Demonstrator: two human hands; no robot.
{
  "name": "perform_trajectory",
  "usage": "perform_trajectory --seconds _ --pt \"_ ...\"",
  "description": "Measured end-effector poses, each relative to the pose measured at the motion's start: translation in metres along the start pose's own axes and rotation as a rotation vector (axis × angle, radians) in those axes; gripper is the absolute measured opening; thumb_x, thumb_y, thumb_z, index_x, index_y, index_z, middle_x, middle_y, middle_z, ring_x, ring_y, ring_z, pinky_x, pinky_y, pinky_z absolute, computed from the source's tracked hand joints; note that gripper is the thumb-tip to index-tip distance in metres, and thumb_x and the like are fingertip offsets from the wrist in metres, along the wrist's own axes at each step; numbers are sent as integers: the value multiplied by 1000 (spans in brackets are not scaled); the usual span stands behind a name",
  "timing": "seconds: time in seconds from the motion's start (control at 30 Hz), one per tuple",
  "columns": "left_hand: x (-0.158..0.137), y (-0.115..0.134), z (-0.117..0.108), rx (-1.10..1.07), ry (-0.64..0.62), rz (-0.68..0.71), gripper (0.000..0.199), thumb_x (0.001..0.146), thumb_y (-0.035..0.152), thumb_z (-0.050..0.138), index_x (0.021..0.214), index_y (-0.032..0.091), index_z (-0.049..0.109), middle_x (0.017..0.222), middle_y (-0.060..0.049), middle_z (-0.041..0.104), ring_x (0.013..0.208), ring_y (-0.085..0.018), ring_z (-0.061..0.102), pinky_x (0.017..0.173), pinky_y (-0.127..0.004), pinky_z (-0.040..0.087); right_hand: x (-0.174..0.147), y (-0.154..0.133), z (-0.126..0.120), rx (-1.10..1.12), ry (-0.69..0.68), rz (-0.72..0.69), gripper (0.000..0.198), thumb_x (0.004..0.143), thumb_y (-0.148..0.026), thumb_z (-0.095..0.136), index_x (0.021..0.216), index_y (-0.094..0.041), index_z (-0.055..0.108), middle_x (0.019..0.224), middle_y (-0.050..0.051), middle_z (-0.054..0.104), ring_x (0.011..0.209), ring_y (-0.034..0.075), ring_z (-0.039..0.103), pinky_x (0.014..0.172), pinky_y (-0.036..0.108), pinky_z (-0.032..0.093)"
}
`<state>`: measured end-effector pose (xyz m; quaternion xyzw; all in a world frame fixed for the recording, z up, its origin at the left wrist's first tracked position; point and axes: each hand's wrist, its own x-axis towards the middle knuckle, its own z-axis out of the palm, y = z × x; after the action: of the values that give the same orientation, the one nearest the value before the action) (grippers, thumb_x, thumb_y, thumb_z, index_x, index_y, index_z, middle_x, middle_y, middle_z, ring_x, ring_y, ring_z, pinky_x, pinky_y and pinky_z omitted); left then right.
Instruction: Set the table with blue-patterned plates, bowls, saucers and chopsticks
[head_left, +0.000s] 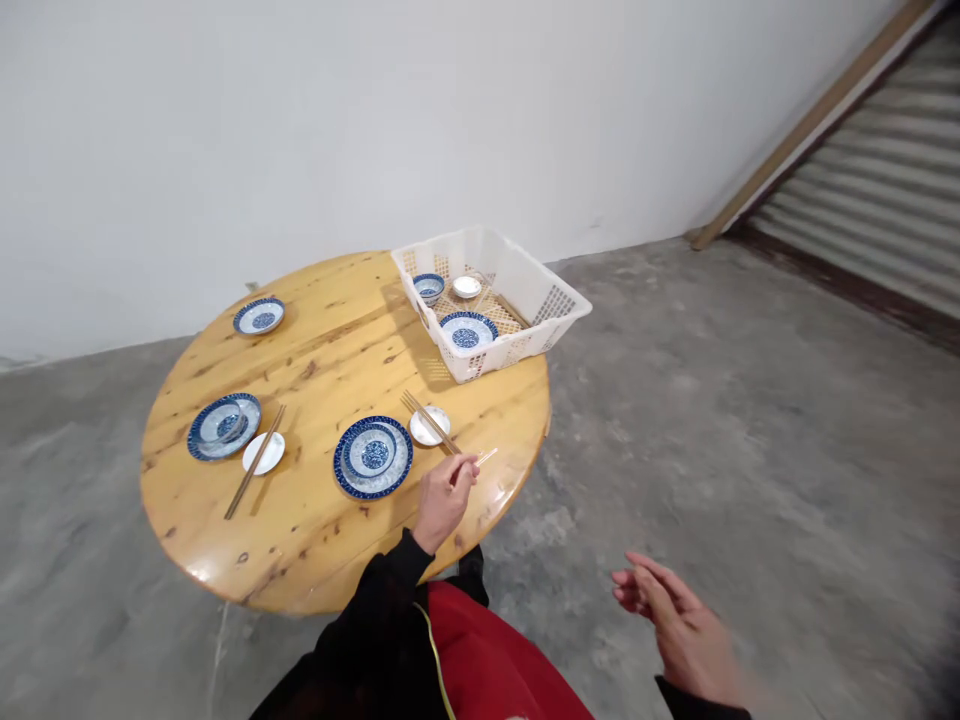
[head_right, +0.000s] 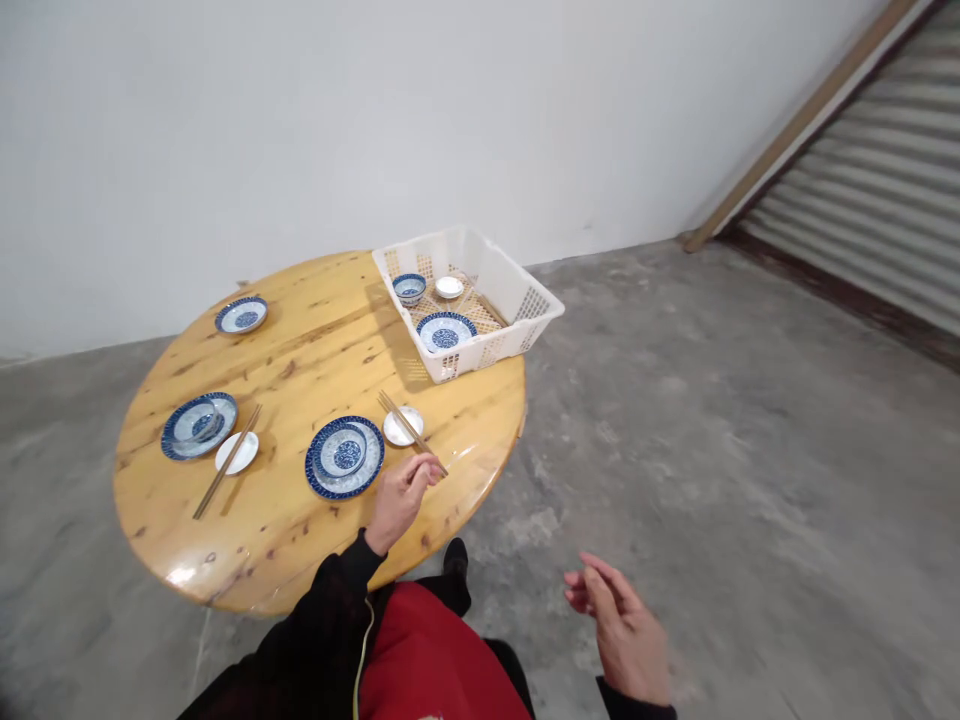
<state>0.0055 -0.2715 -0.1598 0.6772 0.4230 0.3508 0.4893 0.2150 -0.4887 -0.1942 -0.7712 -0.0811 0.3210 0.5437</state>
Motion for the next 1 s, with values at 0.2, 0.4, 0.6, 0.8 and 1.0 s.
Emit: perform_trajectory --seconds 0.2,0.4,0.6,0.8,1.0 --pt "50 23 -10 94 77 64 26 96 30 49 103 19 72 90 -5 78 77 -16 73 73 -27 56 69 -75 11 -101 -54 -177 63 62 -71 75 95 -18 71 71 8 73 58 21 67 58 34 59" --pt "97 42 -50 281 194 136 25 97 29 49 105 20 72 93 -6 78 82 -18 73 76 -28 53 129 -199 59 -157 -193 -495 49 70 -61 76 93 -18 72 71 7 72 58 18 65 57 31 57" --pt "182 75 -70 622 200 219 22 96 24 49 101 19 70 88 -5 73 80 -17 67 74 -26 46 198 -304 137 -319 -477 -746 28 86 -39 65 96 -13 70 71 4 72 57 12 64 59 23 54" --pt "304 95 -61 826 114 41 22 95 19 48 91 15 69 79 -7 69 78 -21 65 75 -29 44 302 -360 250 -545 -789 -782 15 88 -17 59 92 -9 71 68 3 72 54 10 64 61 22 52" --pt "425 54 -22 892 46 -352 28 96 19 44 100 10 71 109 -19 74 103 -29 69 88 -34 48 390 -372 356 -749 -880 -760 20 85 -12 56 91 -6 74 68 5 73 55 13 66 62 22 50"
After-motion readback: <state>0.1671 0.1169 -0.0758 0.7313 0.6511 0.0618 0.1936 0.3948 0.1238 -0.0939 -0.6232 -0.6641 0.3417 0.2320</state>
